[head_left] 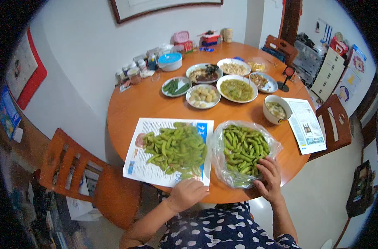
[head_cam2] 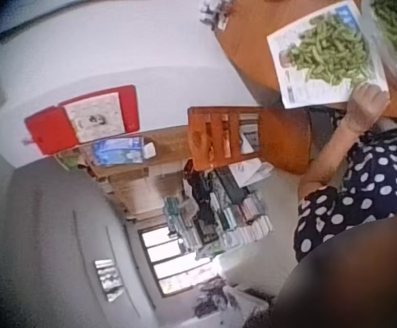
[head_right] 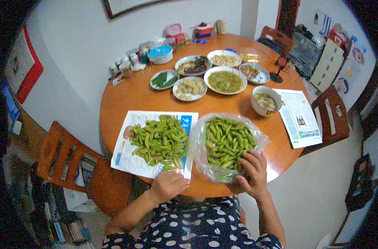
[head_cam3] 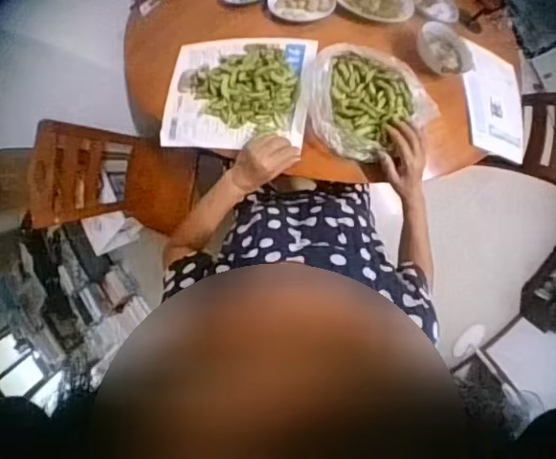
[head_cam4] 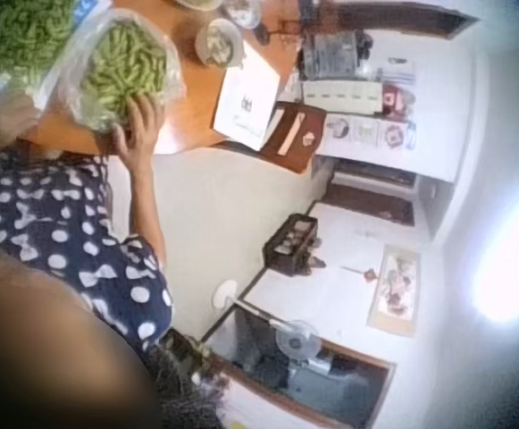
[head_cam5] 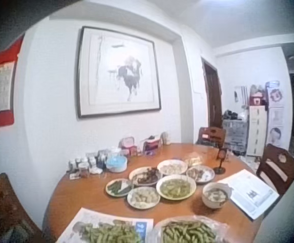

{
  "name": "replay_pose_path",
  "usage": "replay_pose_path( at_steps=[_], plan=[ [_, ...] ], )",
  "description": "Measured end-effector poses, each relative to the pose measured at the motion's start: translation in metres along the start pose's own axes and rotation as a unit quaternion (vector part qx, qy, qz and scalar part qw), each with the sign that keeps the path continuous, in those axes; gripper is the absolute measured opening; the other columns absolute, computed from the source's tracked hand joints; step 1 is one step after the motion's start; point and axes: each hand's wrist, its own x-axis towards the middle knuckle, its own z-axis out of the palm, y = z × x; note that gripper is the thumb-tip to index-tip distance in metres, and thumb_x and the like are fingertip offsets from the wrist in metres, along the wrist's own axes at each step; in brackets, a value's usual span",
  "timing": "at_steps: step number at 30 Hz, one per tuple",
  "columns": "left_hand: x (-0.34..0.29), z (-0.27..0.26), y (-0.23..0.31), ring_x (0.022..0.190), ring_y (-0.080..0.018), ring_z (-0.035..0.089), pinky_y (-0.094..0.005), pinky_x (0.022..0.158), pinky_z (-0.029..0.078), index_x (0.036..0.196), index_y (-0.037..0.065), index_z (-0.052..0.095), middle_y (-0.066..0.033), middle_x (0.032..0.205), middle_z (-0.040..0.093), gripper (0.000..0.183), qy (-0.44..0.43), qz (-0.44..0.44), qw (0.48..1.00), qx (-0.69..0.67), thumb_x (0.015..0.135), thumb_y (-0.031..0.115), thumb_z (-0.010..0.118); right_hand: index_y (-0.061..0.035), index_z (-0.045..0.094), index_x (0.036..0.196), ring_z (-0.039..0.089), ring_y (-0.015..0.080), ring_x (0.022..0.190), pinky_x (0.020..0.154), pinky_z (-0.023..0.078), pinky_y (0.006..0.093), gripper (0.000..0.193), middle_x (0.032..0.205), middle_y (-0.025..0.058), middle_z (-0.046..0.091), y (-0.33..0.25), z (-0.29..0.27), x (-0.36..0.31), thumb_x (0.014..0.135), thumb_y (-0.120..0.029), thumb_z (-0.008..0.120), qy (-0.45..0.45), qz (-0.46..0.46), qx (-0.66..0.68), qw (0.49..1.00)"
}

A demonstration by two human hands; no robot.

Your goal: The recorder is picking edamame from a plastic bag and placing them on a newspaper on the table.

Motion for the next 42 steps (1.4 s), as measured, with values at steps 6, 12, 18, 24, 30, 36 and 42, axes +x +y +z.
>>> replay_pose_path(
  at_steps=[6,12,18,24,30,36,42],
  plan=[
    [0.019,-0.029,-0.038,0.102,-0.0337,0.067,-0.0452,0.085,0.055,0.111,0.008,0.075,-0.0112,0.112,0.069,0.026,0.144,-0.105,0.975,0.13,0.086,0.013,0.078,-0.0045,0.072,0.125,0.053,0.0435,0.139,0.125,0.022,0.065,0.057,0.138,0.018,0.067,0.0,0.001,0.009,0.096,-0.054,0.063,0.05,-0.049,-0.041,0.997],
    [0.071,-0.053,-0.065,0.128,-0.0361,0.058,-0.0485,0.109,0.043,0.128,0.006,0.071,-0.0144,0.133,0.065,0.042,0.165,-0.223,0.951,0.135,0.088,0.013,0.079,-0.0026,0.071,0.125,0.053,0.0435,0.139,0.123,0.026,0.0645,0.058,0.137,0.0181,0.067,0.004,0.003,-0.001,0.099,-0.054,0.059,0.113,-0.046,-0.04,0.992],
    [0.083,-0.049,-0.081,0.117,-0.0342,0.061,-0.0493,0.101,0.045,0.123,0.004,0.071,-0.0127,0.121,0.067,0.038,0.097,-0.217,0.96,0.146,0.087,0.012,0.078,-0.0009,0.07,0.126,0.052,0.0454,0.138,0.119,0.036,0.0599,0.049,0.138,0.0209,0.066,0.003,0.003,-0.003,0.096,-0.039,0.065,0.137,-0.041,-0.012,0.99],
    [0.08,-0.046,-0.094,0.104,-0.0369,0.064,-0.0496,0.093,0.048,0.118,0.005,0.072,-0.014,0.108,0.069,0.034,0.115,-0.218,0.958,0.145,0.085,0.003,0.076,0.0002,0.07,0.126,0.054,0.045,0.136,0.116,0.041,0.0557,0.045,0.136,0.0216,0.066,-0.001,0.002,0.0,0.092,-0.029,0.071,0.137,-0.025,0.02,0.99],
    [0.08,-0.058,-0.079,0.103,-0.0326,0.066,-0.0462,0.095,0.048,0.12,0.007,0.075,-0.0127,0.103,0.07,0.034,0.124,-0.246,0.957,0.091,0.086,0.004,0.075,-0.0045,0.072,0.123,0.053,0.0422,0.137,0.122,0.032,0.0608,0.042,0.136,0.0171,0.066,-0.002,0.002,0.003,0.088,-0.027,0.075,0.096,-0.025,-0.005,0.995],
    [0.099,-0.063,-0.045,0.093,-0.0317,0.068,-0.0415,0.085,0.053,0.115,0.007,0.077,-0.0121,0.098,0.07,0.029,0.182,-0.237,0.953,-0.056,0.087,0.003,0.075,-0.0097,0.074,0.118,0.053,0.038,0.139,0.126,0.024,0.0634,0.037,0.134,0.0107,0.068,-0.024,0.003,0.017,0.084,-0.021,0.08,0.053,-0.015,-0.066,0.996],
    [0.123,-0.019,-0.019,0.104,-0.0321,0.068,-0.0441,0.095,0.052,0.114,0.006,0.077,-0.0134,0.105,0.071,0.029,0.087,-0.135,0.986,-0.045,0.086,0.003,0.074,-0.0073,0.073,0.117,0.06,0.0389,0.13,0.111,0.048,0.0541,0.036,0.132,0.0124,0.069,-0.063,-0.009,0.081,0.082,-0.005,0.08,0.086,-0.105,0.031,0.99]
  ],
)
